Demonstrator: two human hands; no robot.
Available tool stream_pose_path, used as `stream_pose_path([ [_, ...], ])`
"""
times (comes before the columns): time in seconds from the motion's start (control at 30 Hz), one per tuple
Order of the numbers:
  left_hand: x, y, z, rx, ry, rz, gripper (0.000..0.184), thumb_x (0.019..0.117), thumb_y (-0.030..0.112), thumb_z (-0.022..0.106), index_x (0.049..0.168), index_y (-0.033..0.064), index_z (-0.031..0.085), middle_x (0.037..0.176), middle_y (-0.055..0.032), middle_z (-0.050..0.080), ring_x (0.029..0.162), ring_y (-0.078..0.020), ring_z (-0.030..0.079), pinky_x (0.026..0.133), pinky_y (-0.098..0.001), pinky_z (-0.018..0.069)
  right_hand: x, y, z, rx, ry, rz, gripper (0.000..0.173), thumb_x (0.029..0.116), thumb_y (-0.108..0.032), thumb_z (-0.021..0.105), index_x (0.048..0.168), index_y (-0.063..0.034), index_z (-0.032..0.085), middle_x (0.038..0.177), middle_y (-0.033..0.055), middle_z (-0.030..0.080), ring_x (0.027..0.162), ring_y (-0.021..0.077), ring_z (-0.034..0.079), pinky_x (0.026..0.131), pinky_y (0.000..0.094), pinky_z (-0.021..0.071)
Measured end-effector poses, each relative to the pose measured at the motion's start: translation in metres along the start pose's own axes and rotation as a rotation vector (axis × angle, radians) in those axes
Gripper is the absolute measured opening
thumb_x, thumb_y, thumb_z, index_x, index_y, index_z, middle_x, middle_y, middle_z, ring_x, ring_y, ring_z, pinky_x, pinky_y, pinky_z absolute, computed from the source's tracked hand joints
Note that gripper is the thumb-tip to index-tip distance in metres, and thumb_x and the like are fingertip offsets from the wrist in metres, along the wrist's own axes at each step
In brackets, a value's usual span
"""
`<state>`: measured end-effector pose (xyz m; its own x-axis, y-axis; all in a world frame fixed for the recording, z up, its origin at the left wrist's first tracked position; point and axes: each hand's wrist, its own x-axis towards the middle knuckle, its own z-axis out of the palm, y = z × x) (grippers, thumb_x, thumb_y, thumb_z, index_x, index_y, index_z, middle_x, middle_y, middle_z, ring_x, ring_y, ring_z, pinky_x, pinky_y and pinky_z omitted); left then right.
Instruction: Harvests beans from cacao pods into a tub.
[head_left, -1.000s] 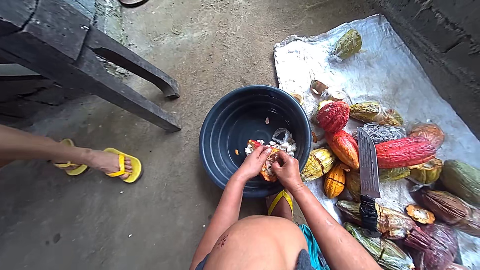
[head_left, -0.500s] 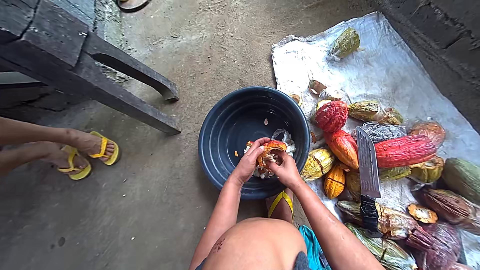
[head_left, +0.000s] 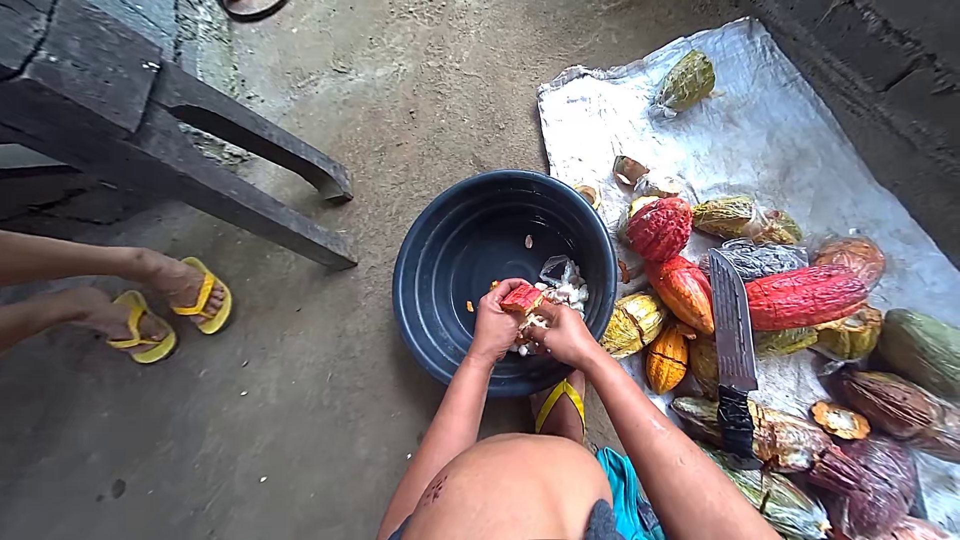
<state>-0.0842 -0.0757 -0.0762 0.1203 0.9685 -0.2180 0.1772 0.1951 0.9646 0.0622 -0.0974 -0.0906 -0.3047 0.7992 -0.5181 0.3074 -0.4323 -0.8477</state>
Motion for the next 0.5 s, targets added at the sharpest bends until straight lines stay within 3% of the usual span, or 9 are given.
stream_pose_path([
  [0.1, -0.003, -0.005, 0.003, -0.255, 0.085, -0.079, 0.036, 0.0835, -0.021, 0.058, 0.112, -0.0007, 0.063, 0.093, -0.0016, 0.07, 0.083, -0.0082, 0.068, 0.08, -0.0281, 0.0597, -0.005, 0.002, 0.001, 0.101, 0.022, -0.062, 0.042, 0.0953, -0.016, 0.065, 0.135, -0.0035, 0.064, 0.103, 0.013, 0.073, 0.067, 0.0143, 0.067, 0.067, 0.0346, 0.0586],
  [0.2, -0.006, -0.001, 0.009, -0.459, 0.169, -0.179, 0.029, 0.0918, -0.017, 0.051, 0.11, 0.0027, 0.063, 0.087, -0.0028, 0.069, 0.075, -0.0109, 0.068, 0.073, -0.029, 0.06, -0.009, 0.007, 0.003, 0.202, 0.074, -0.114, 0.037, 0.0932, -0.014, 0.067, 0.127, 0.0012, 0.067, 0.086, 0.0091, 0.072, 0.055, 0.0097, 0.061, 0.057, 0.0293, 0.0554],
  [0.3, -0.003, 0.006, 0.012, -0.686, 0.223, -0.271, 0.018, 0.104, 0.001, 0.043, 0.1, 0.0069, 0.06, 0.077, -0.0045, 0.066, 0.067, -0.0146, 0.067, 0.068, -0.0315, 0.0604, -0.013, 0.008, 0.005, 0.34, 0.127, -0.137, 0.029, 0.093, -0.011, 0.068, 0.117, 0.005, 0.069, 0.077, 0.0076, 0.07, 0.052, 0.0094, 0.061, 0.053, 0.0277, 0.0554],
  [0.4, 0.002, 0.009, 0.011, -0.729, 0.233, -0.339, 0.018, 0.1074, 0.009, 0.041, 0.101, 0.0081, 0.058, 0.079, -0.005, 0.067, 0.071, -0.0167, 0.069, 0.071, -0.0341, 0.0617, -0.012, 0.011, 0.007, 0.438, 0.142, -0.157, 0.029, 0.095, -0.011, 0.066, 0.118, 0.0066, 0.067, 0.078, 0.0083, 0.071, 0.055, 0.0109, 0.065, 0.056, 0.0284, 0.0587],
  [0.5, 0.003, 0.007, 0.005, -0.716, 0.156, -0.337, 0.018, 0.1065, 0.008, 0.043, 0.104, 0.0061, 0.061, 0.087, -0.0097, 0.071, 0.08, -0.0215, 0.073, 0.076, -0.038, 0.0626, -0.008, 0.015, 0.007, 0.386, 0.123, -0.171, 0.031, 0.0955, -0.017, 0.069, 0.118, 0.0036, 0.065, 0.092, 0.0112, 0.072, 0.071, 0.0133, 0.071, 0.071, 0.0317, 0.0626],
])
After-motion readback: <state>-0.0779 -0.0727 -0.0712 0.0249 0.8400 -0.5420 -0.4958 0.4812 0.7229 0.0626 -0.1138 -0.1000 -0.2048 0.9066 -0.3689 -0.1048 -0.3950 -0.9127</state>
